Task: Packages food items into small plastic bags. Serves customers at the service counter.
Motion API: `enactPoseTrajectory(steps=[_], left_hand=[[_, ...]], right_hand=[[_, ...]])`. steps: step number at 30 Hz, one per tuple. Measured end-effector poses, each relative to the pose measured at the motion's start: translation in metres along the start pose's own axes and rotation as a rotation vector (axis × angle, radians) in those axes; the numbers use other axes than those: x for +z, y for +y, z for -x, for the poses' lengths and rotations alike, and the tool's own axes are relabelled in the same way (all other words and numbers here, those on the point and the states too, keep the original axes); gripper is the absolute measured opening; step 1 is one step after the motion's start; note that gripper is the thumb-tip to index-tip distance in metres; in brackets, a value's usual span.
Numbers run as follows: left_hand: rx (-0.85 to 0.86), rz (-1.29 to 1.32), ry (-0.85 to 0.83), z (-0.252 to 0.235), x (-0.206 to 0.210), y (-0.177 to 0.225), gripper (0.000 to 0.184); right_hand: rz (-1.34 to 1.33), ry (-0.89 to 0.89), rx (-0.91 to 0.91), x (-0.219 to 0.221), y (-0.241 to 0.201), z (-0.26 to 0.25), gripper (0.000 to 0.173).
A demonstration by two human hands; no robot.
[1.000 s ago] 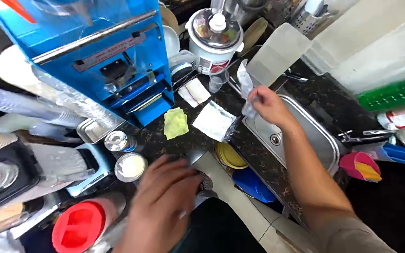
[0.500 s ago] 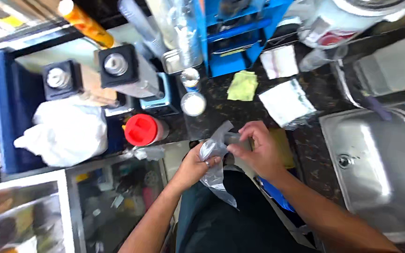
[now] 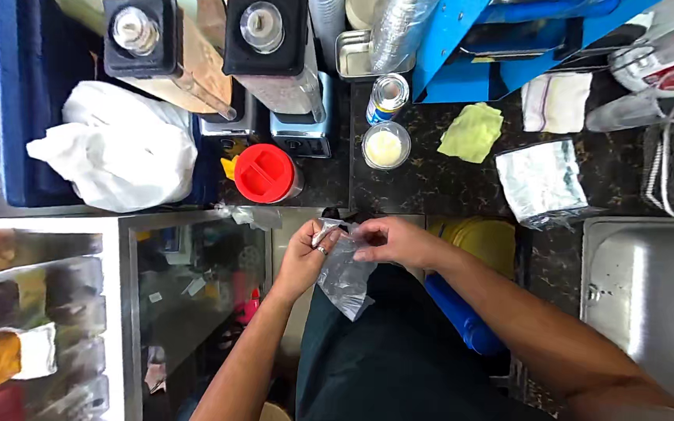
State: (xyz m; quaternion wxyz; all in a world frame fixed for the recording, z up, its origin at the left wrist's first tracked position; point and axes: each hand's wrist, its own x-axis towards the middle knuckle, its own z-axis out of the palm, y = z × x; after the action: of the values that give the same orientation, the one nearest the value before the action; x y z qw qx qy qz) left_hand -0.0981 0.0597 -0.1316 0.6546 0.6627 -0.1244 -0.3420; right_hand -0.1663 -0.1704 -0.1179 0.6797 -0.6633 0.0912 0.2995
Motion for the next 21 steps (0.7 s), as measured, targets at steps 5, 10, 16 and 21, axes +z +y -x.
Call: enactPoseTrajectory(steps=[5, 10, 16, 21], left_hand=[[0.063, -0.269, 0.056, -0.019, -0.022, -0.008, 0.017], [0.127, -0.65, 0.417, -0.009, -0.025, 0.001, 0.04], [-0.439, 0.213, 0.117, -0.014, -0.01, 0.006, 0.014], [-0.341, 0.207, 0.013, -0.015, -0.025, -0.003, 0.011]], right_hand=[[-0.072, 0.098, 0.037, 0.012, 0.01, -0.036, 0.02], [-0.193, 0.27, 0.073, 0.024, 0.018, -0.049, 0.021], [-0.414, 0.25, 0.103, 0.048, 0.005, -0.058, 0.024], [-0.489, 0.108, 0.136, 0.033, 0.012, -0.05, 0.018]])
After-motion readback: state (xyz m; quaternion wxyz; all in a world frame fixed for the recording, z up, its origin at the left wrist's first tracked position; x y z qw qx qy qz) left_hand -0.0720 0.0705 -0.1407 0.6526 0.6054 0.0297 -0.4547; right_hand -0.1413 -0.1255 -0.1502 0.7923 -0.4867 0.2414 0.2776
